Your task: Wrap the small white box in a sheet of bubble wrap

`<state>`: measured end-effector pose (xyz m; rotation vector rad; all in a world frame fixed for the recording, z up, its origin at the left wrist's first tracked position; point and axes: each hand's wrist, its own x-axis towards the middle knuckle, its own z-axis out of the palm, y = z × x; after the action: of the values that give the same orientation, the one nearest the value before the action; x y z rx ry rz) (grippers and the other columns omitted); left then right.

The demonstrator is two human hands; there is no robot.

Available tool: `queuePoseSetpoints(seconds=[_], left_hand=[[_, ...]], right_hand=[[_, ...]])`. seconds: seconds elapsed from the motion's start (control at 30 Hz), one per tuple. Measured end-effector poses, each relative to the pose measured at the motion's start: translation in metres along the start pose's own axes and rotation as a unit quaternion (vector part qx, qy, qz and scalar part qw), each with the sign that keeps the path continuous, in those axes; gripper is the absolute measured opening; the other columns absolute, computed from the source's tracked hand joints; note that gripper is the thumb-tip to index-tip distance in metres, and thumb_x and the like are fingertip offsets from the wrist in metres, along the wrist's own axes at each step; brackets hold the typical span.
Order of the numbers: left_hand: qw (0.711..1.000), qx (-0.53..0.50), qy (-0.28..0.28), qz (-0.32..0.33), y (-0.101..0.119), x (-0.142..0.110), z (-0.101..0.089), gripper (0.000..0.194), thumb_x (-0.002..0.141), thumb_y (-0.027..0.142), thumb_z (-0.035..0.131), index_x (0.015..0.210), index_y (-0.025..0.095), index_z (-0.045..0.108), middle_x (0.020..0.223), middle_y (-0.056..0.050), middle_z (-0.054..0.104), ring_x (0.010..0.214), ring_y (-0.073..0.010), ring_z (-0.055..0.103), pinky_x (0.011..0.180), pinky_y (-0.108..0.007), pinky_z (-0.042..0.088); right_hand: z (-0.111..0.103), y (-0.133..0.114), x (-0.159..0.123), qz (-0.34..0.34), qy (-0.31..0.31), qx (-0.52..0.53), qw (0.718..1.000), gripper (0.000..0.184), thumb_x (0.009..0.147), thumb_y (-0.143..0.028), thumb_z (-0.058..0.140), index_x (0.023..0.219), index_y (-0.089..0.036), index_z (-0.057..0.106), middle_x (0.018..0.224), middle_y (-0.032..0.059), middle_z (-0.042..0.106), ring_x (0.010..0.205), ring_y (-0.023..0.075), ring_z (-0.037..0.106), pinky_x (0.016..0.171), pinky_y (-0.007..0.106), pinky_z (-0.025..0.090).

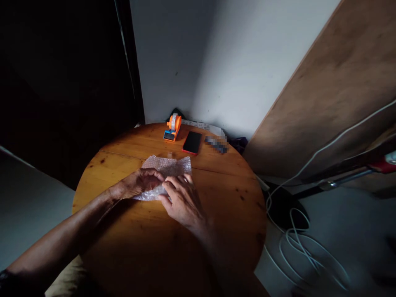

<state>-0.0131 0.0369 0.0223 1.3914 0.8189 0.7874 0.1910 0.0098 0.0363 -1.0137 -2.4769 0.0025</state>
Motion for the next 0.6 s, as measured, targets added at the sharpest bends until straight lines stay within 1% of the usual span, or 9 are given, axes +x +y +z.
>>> queuePoseSetpoints(seconds=[0.07,0.13,0.23,0.3,0.43,0.6], left_hand=[[1.000,-0.004,0.005,-0.013,-0.001,0.000,-0.001,0.034,0.071,0.031,0.079,0.095,0.014,0.062,0.094,-0.006,0.065,0.084,-0.0138,0.059,0.078,-0.028,0.045],[1.000,0.014,0.007,-0.022,0.001,0.000,-0.003,0.035,0.073,0.033,0.077,0.096,0.014,0.060,0.091,-0.005,0.063,0.081,-0.0135,0.057,0.074,-0.027,0.044],[0.995,0.094,0.023,-0.029,0.008,-0.003,-0.009,0.031,0.077,0.035,0.072,0.097,0.014,0.062,0.088,-0.003,0.062,0.076,-0.0129,0.053,0.066,-0.024,0.040],[0.989,0.143,0.035,-0.031,0.014,-0.007,-0.016,0.030,0.078,0.034,0.070,0.100,0.014,0.064,0.086,-0.002,0.061,0.073,-0.0130,0.051,0.062,-0.023,0.038],[0.981,0.188,0.041,-0.026,0.020,-0.013,-0.028,0.035,0.076,0.028,0.066,0.108,0.014,0.063,0.086,-0.002,0.062,0.073,-0.0150,0.052,0.061,-0.023,0.039],[0.947,0.307,0.077,-0.048,0.013,-0.010,-0.037,0.033,0.075,0.019,0.059,0.107,0.015,0.067,0.080,0.000,0.062,0.070,-0.0141,0.052,0.061,-0.023,0.038]], right_hand=[[-0.001,-0.001,0.001,0.000,-0.007,-0.002,1.000,0.010,0.091,-0.026,0.062,0.100,-0.020,0.063,0.102,0.0046,0.069,0.095,0.0228,0.058,0.090,0.040,0.038],[-0.002,-0.002,0.001,-0.002,-0.015,-0.009,1.000,0.014,0.092,-0.027,0.062,0.104,-0.021,0.063,0.106,0.0052,0.068,0.097,0.0233,0.057,0.089,0.040,0.038],[-0.004,-0.003,0.001,-0.008,-0.034,-0.023,0.999,0.017,0.093,-0.029,0.062,0.109,-0.022,0.064,0.108,0.0065,0.066,0.098,0.0239,0.055,0.085,0.039,0.038],[-0.004,-0.002,0.001,-0.012,-0.042,-0.027,0.999,0.018,0.093,-0.029,0.061,0.110,-0.023,0.064,0.109,0.0067,0.064,0.099,0.0239,0.054,0.085,0.039,0.037],[-0.003,-0.001,0.001,-0.012,-0.046,-0.023,0.999,0.023,0.093,-0.029,0.062,0.116,-0.024,0.063,0.111,0.0066,0.062,0.101,0.0241,0.053,0.087,0.039,0.037],[-0.004,-0.002,0.001,-0.011,-0.047,-0.025,0.999,0.022,0.094,-0.030,0.061,0.115,-0.025,0.063,0.108,0.0068,0.062,0.101,0.0245,0.053,0.086,0.039,0.037]])
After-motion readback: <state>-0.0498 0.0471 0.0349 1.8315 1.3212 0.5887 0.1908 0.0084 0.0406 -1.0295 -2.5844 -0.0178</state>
